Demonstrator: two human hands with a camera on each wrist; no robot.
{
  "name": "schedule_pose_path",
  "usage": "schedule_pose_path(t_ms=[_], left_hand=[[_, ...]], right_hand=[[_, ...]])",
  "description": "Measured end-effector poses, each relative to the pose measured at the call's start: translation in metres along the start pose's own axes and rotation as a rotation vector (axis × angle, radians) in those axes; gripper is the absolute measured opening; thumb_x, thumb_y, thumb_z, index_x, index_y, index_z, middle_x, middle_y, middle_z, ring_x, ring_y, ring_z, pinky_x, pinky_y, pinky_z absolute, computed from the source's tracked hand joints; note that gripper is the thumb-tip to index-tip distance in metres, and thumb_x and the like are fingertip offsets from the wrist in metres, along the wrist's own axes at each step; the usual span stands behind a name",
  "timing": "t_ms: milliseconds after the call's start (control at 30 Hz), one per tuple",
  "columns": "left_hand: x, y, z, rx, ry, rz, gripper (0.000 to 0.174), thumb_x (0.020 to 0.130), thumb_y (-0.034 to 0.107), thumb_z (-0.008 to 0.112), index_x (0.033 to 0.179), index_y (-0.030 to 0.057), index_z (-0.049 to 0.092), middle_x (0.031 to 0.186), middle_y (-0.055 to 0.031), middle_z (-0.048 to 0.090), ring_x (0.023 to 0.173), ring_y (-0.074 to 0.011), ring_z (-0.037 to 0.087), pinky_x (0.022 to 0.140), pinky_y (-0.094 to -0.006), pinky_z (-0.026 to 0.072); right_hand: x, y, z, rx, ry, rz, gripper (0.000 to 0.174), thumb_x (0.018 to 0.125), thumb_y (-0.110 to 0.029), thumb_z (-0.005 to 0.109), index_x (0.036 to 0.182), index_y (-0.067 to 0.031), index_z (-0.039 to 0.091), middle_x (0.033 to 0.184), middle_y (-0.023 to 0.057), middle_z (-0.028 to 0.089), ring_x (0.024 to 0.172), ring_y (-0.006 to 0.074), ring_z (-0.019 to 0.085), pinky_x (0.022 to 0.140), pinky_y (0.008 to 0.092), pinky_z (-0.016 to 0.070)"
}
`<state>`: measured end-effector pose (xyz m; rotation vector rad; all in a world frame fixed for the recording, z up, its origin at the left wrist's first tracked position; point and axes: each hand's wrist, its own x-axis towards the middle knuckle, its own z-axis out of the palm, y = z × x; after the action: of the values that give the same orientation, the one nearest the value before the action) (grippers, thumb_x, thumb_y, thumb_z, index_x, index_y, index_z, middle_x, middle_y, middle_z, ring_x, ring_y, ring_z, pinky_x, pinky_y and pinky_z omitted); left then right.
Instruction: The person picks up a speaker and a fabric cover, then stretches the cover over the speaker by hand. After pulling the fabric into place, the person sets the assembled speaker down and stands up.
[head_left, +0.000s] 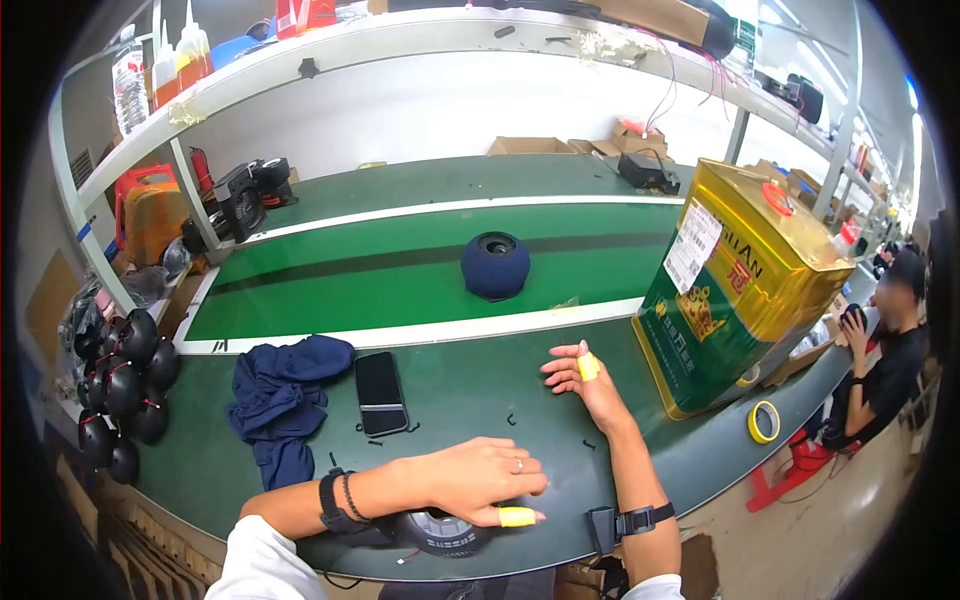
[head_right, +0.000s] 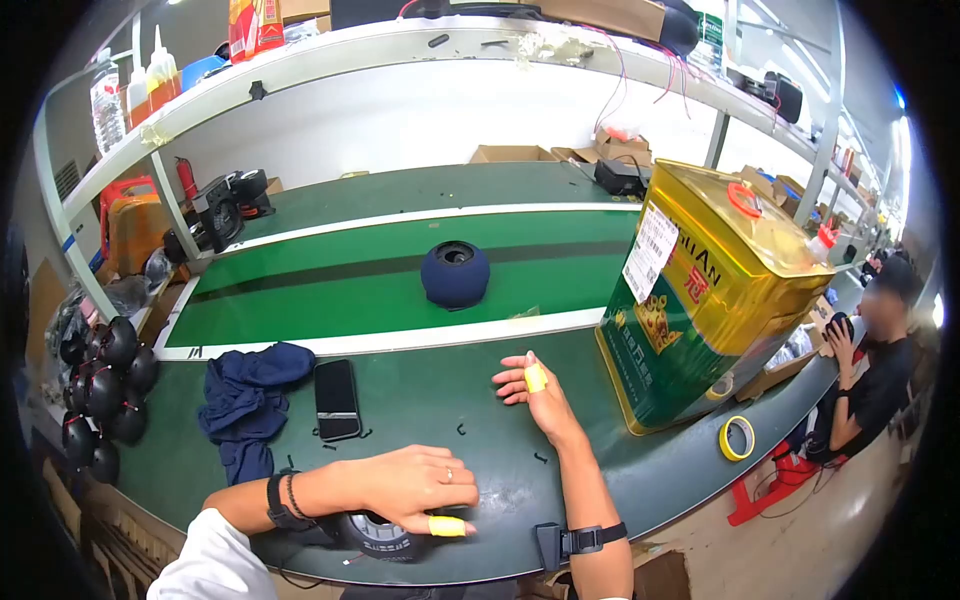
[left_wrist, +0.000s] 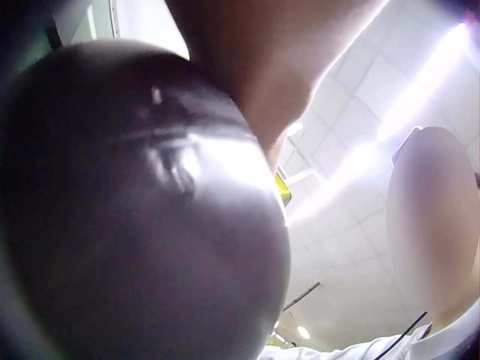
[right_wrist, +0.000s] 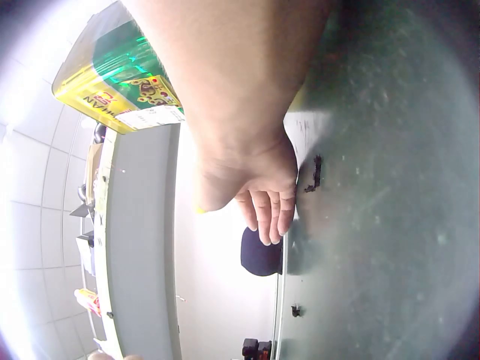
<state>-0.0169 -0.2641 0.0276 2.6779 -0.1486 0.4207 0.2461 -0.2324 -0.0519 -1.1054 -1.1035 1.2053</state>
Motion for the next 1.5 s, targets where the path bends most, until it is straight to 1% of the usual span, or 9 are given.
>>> schedule_pose_path(t_ms=[167,300,500,633,867,967,1133,1267,1500], left_hand=[[0.01,-0.001,0.012,0.114,0.126,0.212,0.039,0.098,0.042,0.067,0.089,0.0055,0.056,0.083,-0.0071,0.054,0.076,-0.0263,0.057,0.07,-0.0373,0.0458],[0.009,-0.003,0.012,0.1,0.183,0.192,0.038,0.097,0.041,0.067,0.088,0.0059,0.055,0.082,-0.007,0.054,0.075,-0.026,0.056,0.069,-0.0363,0.0454],[0.008,-0.005,0.016,0.07,0.26,0.19,0.038,0.101,0.042,0.062,0.087,0.0073,0.054,0.079,-0.0062,0.054,0.075,-0.0233,0.057,0.067,-0.036,0.0427],[0.005,-0.001,0.015,0.055,0.256,0.14,0.038,0.101,0.042,0.061,0.089,0.0065,0.055,0.08,-0.0063,0.055,0.076,-0.0241,0.058,0.068,-0.0363,0.0433],[0.007,-0.011,0.024,0.078,0.289,0.138,0.036,0.097,0.046,0.065,0.094,0.01,0.061,0.086,-0.0059,0.064,0.082,-0.0246,0.065,0.073,-0.0357,0.0489],[0.011,-0.002,0.001,0.098,0.015,0.052,0.035,0.099,0.044,0.063,0.093,0.0086,0.062,0.085,-0.0078,0.067,0.084,-0.027,0.068,0.076,-0.0386,0.0508],[0.012,0.0,-0.002,0.067,-0.016,-0.05,0.02,0.088,0.027,0.072,0.093,0.0096,0.064,0.088,-0.0049,0.068,0.08,-0.0264,0.066,0.075,-0.0384,0.0512],[0.015,0.008,-0.004,-0.108,0.094,-0.089,0.019,0.091,0.02,0.067,0.09,0.0029,0.059,0.088,-0.0184,0.063,0.086,-0.04,0.062,0.079,-0.047,0.0494],[0.017,0.01,-0.006,-0.085,0.075,-0.123,0.012,0.091,0.012,0.064,0.093,0.0013,0.06,0.089,-0.0195,0.063,0.086,-0.042,0.061,0.078,-0.0482,0.0497]], right_hand=[[0.024,0.003,0.013,-0.297,0.287,-0.294,0.03,0.102,-0.025,0.066,0.123,-0.0047,0.061,0.113,0.0102,0.068,0.098,0.018,0.065,0.082,0.0316,0.0536],[0.081,-0.036,0.045,-0.954,0.212,-0.541,0.053,0.088,-0.026,0.081,0.131,-0.0085,0.057,0.135,0.0199,0.051,0.13,0.039,0.048,0.104,0.0502,0.0456],[0.195,-0.02,0.043,-1.175,0.265,-0.214,0.097,0.059,-0.038,0.1,0.14,-0.0243,0.049,0.158,0.0361,0.025,0.148,0.0552,0.024,0.118,0.0603,0.0337],[0.194,-0.032,0.046,-1.084,0.206,-0.246,0.088,0.059,-0.032,0.1,0.131,-0.0209,0.051,0.151,0.0345,0.036,0.132,0.053,0.051,0.111,0.052,0.0472],[0.091,-0.035,0.062,-1.014,0.054,-0.453,0.083,0.056,-0.03,0.099,0.124,-0.0099,0.055,0.137,0.0307,0.049,0.132,0.0504,0.047,0.109,0.0552,0.0459],[0.069,-0.018,0.062,-1.052,0.056,-0.465,0.09,0.061,-0.026,0.097,0.136,-0.0153,0.047,0.156,0.0389,0.025,0.145,0.0582,0.03,0.121,0.0562,0.0341],[0.061,-0.01,0.053,-0.591,0.226,-0.474,0.069,0.09,-0.035,0.081,0.142,-0.0055,0.047,0.15,0.0242,0.043,0.141,0.0369,0.046,0.113,0.0459,0.0429],[0.09,0.055,0.002,-0.162,0.475,-0.304,0.023,0.104,-0.025,0.062,0.104,-0.002,0.064,0.087,0.0049,0.069,0.071,0.0143,0.066,0.065,0.0317,0.0541],[0.082,0.04,0.007,-0.367,0.461,-0.256,0.006,0.096,-0.005,0.059,0.097,-0.0008,0.063,0.078,0.0059,0.066,0.067,0.0136,0.061,0.061,0.0307,0.049]])
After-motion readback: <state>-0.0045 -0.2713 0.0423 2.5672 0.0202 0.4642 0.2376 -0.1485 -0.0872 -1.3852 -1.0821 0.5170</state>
